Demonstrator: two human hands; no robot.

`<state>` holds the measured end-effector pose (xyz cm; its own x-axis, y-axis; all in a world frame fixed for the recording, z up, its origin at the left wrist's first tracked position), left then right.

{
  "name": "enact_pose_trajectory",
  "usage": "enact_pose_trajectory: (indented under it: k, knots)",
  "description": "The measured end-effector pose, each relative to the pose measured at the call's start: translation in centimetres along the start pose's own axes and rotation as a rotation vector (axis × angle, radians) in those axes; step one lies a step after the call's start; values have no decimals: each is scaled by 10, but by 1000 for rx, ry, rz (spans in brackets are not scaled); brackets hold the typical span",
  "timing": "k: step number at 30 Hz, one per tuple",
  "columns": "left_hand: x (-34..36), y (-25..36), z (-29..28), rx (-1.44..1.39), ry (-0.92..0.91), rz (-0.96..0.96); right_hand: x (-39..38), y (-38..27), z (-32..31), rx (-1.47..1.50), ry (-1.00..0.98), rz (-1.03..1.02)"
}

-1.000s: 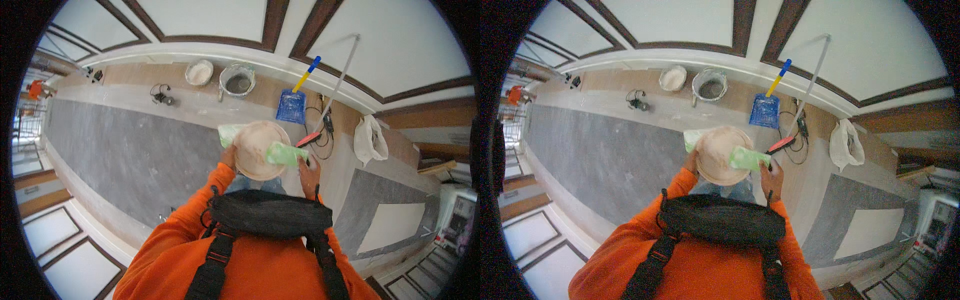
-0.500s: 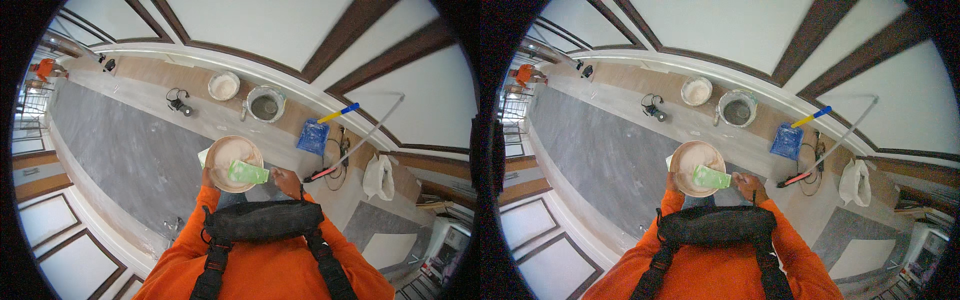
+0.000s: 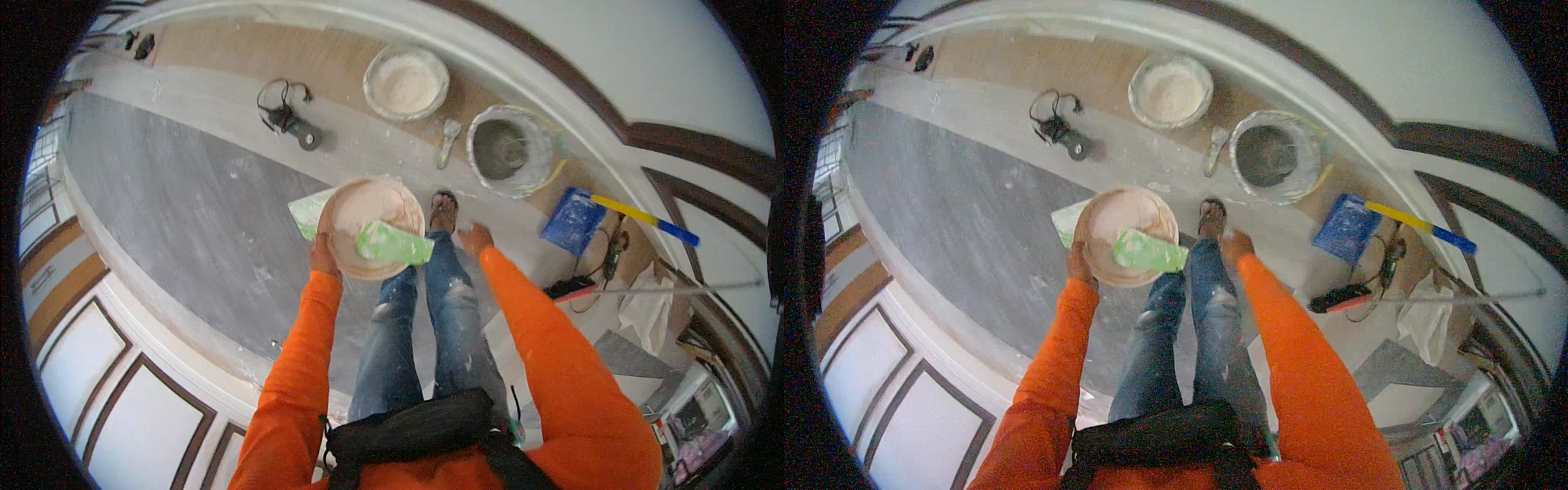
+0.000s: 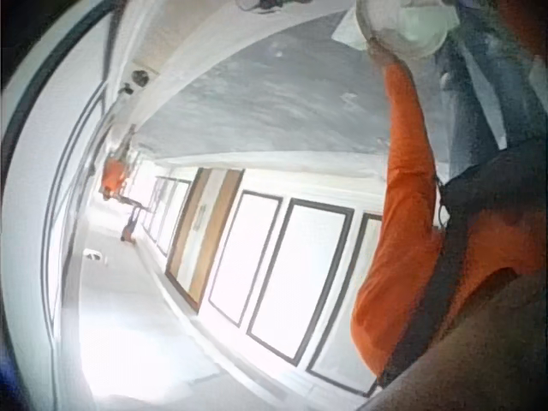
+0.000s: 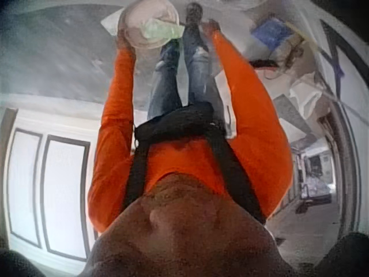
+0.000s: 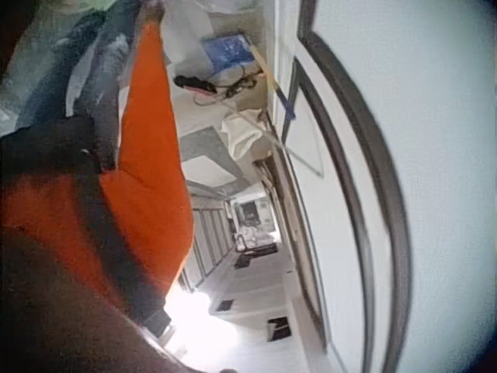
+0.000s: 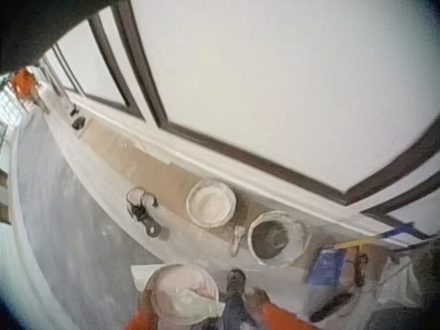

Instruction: The person applies plaster to a wall section using a spreader, then mixes a fresh batch of plaster in a small bowl by adding water from a bucket and stirring with a spatula.

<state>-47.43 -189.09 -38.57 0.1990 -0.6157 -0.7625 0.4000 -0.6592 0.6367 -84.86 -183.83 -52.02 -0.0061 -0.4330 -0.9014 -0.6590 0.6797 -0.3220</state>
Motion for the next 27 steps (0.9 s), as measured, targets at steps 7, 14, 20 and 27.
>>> enact_pose_trajectory:
  k: [7,14,20,27]
  knots:
    - [182,-106,-19,98,200,105,259,-69,-49,-97,468,31]
    - [306,-140,24,902,-39,45,323,-61,-50,-191,582,-97]
    - [308,-105,54,1149,-62,298,285,-21,-18,208,445,-2]
    - [314,-31,-31,1091,27,604,213,-66,-26,169,224,-94]
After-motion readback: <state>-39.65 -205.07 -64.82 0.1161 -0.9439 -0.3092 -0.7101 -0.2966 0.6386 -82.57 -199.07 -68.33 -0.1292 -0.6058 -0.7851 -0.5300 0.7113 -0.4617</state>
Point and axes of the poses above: each hand's wrist, its own x-axis towards the middle knuckle, its own z-axis out of the palm, y = z × x, the point moved 5 cm from there along x, towards the middle knuckle, and after that the axes turned 7 degrees about -y, right-handed, at the moved point
